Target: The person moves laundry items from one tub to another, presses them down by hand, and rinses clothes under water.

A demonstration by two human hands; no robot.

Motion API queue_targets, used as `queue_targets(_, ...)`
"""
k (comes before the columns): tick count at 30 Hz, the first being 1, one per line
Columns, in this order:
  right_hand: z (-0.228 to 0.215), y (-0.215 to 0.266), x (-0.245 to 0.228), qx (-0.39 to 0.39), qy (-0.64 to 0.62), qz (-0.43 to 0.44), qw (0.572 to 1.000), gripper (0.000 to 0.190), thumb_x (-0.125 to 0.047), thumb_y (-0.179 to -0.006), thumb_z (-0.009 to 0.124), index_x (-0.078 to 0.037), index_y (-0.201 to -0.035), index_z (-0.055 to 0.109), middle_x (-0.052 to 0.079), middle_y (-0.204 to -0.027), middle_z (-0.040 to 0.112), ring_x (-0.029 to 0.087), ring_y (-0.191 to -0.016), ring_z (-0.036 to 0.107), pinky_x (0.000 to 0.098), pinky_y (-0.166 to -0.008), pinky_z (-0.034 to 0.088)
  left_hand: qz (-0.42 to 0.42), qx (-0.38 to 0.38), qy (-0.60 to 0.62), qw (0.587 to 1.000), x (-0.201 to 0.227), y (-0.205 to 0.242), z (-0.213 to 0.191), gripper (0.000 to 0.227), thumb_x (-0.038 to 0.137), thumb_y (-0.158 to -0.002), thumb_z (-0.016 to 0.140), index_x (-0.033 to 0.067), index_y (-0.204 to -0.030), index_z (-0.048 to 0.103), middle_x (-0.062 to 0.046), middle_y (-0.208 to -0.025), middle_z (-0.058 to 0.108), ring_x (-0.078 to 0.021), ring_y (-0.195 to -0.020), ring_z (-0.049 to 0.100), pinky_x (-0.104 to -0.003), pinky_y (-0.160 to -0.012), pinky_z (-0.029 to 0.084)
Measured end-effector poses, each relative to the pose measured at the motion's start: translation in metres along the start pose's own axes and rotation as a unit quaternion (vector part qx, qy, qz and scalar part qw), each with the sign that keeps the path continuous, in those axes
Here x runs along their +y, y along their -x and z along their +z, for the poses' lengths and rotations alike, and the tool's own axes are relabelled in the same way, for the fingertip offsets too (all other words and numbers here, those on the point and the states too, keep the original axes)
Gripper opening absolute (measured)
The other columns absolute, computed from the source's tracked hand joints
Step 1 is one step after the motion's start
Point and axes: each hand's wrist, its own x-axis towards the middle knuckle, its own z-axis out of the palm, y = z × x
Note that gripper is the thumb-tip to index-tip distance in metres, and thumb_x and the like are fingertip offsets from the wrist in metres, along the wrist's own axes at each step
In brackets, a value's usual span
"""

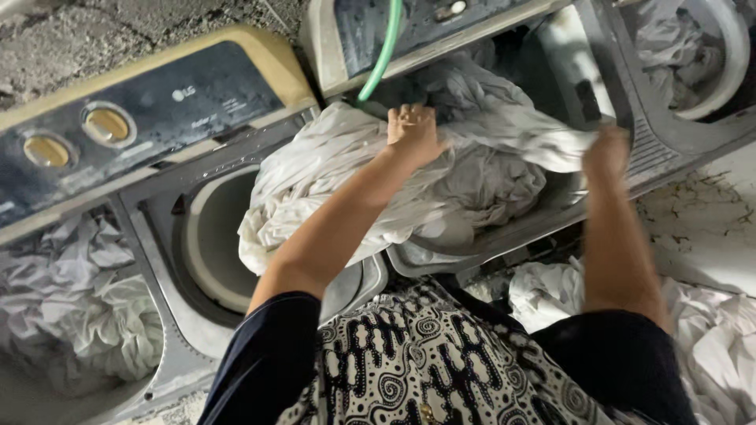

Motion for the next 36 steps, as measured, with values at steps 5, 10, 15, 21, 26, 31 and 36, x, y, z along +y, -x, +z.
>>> queue_targets(5, -0.093, 0.063, -0.037, -0.075, -0.113, 0.070, 0.988, 0.102, -0.039, -0.081, 0.086, -0.005, -0.161, 0.032, 0.027, -0.153, 0.035, 0.042, -0.143, 0.034, 0.0567, -0.114, 0.034, -0.056, -0.174, -0.204, 0.962, -0.015, -0.046, 0.038, 0.063, 0.051, -0.087, 0.073, 0.0060, -0.131, 0.063, -0.014, -0.137, 0.060, -0.0312, -0.130, 0.055, -0.047, -0.107, 0.043)
queue_targets(10, -0.097, 0.154, -0.179, -0.158, -0.227, -0.202, 0.940, 0.121, -0.022, -0.062, 0.090, 0.000, -0.157, 0.019, 0.026, -0.161, 0.022, 0.042, -0.148, 0.029, 0.0553, -0.118, 0.031, 0.041, -0.158, -0.163, 0.973, -0.032, -0.030, 0.053, 0.052, 0.044, -0.084, 0.075, 0.0069, -0.122, 0.072, -0.014, -0.127, 0.069, -0.0294, -0.121, 0.065, -0.044, -0.101, 0.051)
queue_targets(15, -0.044, 0.160, -0.226, 0.092, -0.224, -0.297, 0.924, 0.118, 0.010, -0.067, 0.073, 0.003, -0.165, 0.008, 0.034, -0.170, 0.003, 0.050, -0.159, 0.010, 0.0618, -0.127, 0.017, 0.102, -0.105, -0.055, 0.988, -0.026, 0.049, 0.001, 0.045, 0.040, -0.078, 0.079, 0.0067, -0.108, 0.076, -0.017, -0.114, 0.074, -0.0327, -0.112, 0.069, -0.044, -0.097, 0.053)
queue_targets(21, -0.069, 0.178, -0.238, 0.109, -0.396, -0.394, 0.823, 0.079, 0.008, -0.065, 0.076, -0.005, -0.139, 0.050, 0.016, -0.149, 0.048, 0.039, -0.134, 0.051, 0.0456, -0.111, 0.044, 0.159, -0.067, -0.008, 0.985, -0.035, 0.154, -0.034, 0.043, 0.042, -0.083, 0.073, 0.0023, -0.099, 0.075, -0.022, -0.095, 0.074, -0.0366, -0.094, 0.073, -0.047, -0.089, 0.056)
queue_targets(26, -0.115, 0.232, -0.260, 0.192, -0.505, -0.342, 0.769, 0.041, 0.008, -0.067, 0.078, -0.004, -0.104, 0.066, 0.010, -0.121, 0.066, 0.032, -0.106, 0.071, 0.0377, -0.085, 0.060, 0.198, -0.014, 0.042, 0.979, -0.077, 0.212, -0.061, 0.042, 0.041, -0.078, 0.073, 0.0021, -0.093, 0.069, -0.021, -0.081, 0.071, -0.0400, -0.081, 0.071, -0.052, -0.077, 0.053)
queue_targets(31, -0.174, 0.267, -0.302, 0.231, -0.484, -0.426, 0.728, 0.035, 0.015, -0.069, 0.064, -0.002, -0.100, 0.067, 0.012, -0.117, 0.065, 0.030, -0.104, 0.070, 0.0358, -0.080, 0.058, 0.063, -0.064, 0.015, 0.996, -0.130, 0.283, -0.073, 0.039, 0.046, -0.083, 0.074, 0.0074, -0.085, 0.069, -0.009, -0.067, 0.069, -0.0231, -0.061, 0.069, -0.040, -0.065, 0.058)
queue_targets(36, -0.145, 0.265, -0.378, 0.236, -0.433, -0.478, 0.727, 0.022, 0.009, -0.084, 0.066, -0.003, -0.102, 0.065, 0.010, -0.113, 0.064, 0.025, -0.102, 0.066, 0.0371, -0.084, 0.058, -0.093, 0.006, 0.285, 0.954, -0.214, 0.318, -0.019, 0.043, 0.032, -0.076, 0.086, 0.0027, -0.104, 0.072, -0.010, -0.079, 0.076, -0.0136, -0.067, 0.069, -0.034, -0.063, 0.055)
